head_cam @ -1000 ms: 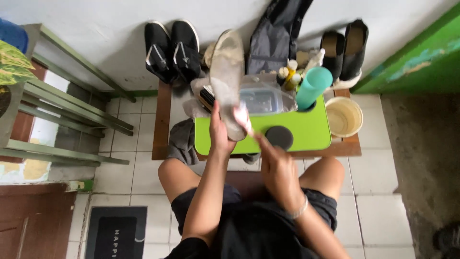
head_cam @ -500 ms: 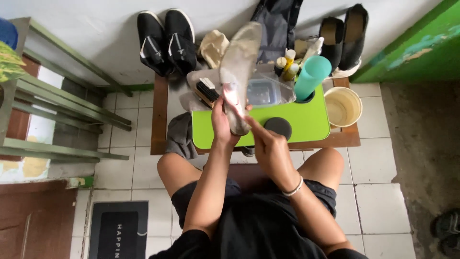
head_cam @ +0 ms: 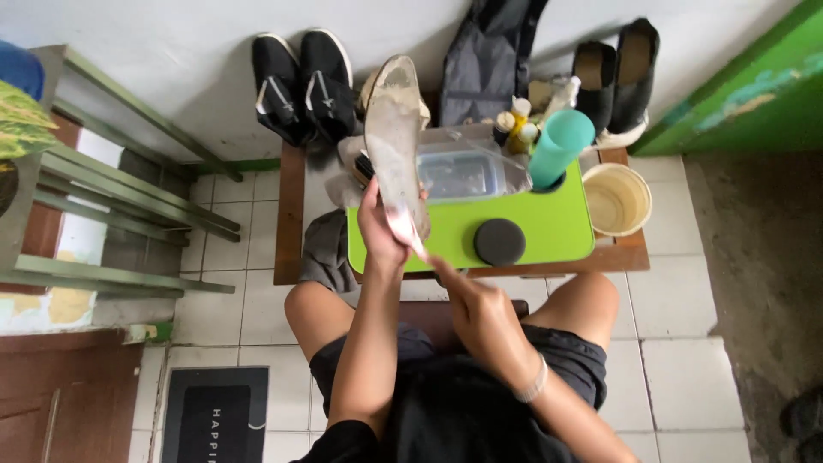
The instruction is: A person is sitting on the floor and using a toothbrush to scrub a shoe insole with a cleaning solution.
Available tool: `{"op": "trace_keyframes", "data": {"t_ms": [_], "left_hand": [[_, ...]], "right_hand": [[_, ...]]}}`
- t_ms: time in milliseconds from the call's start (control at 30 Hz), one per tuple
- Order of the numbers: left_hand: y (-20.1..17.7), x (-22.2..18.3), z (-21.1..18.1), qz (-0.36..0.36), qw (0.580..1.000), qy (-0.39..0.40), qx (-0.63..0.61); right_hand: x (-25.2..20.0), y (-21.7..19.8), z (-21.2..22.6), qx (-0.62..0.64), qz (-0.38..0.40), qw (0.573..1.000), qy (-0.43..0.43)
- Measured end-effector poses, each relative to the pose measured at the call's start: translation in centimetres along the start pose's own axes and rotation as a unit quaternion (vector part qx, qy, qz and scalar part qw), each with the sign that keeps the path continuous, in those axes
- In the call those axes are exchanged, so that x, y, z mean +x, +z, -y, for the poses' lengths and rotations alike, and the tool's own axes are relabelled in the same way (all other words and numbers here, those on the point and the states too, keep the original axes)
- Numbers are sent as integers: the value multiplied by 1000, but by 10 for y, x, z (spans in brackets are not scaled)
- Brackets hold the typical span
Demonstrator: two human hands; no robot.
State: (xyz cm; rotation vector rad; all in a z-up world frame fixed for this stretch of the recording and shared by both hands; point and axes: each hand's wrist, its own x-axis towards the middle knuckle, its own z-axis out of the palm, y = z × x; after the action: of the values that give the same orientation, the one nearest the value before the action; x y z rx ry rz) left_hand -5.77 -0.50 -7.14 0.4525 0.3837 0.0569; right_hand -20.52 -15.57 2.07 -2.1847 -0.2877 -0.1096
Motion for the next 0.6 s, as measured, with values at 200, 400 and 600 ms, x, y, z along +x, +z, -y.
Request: {"op": "trace_keyframes", "data": {"t_ms": [200, 400, 600], "left_hand": [[-8, -7, 13, 15, 999, -23, 16], [-12, -15, -24, 33, 999, 17, -14], [-18, -10, -19, 44, 999, 5, 23]], "right_hand": [[30, 20, -30, -84, -56, 994, -44], [10, 22, -1, -45, 6, 999, -24], [43, 42, -24, -125, -37, 988, -86]]}}
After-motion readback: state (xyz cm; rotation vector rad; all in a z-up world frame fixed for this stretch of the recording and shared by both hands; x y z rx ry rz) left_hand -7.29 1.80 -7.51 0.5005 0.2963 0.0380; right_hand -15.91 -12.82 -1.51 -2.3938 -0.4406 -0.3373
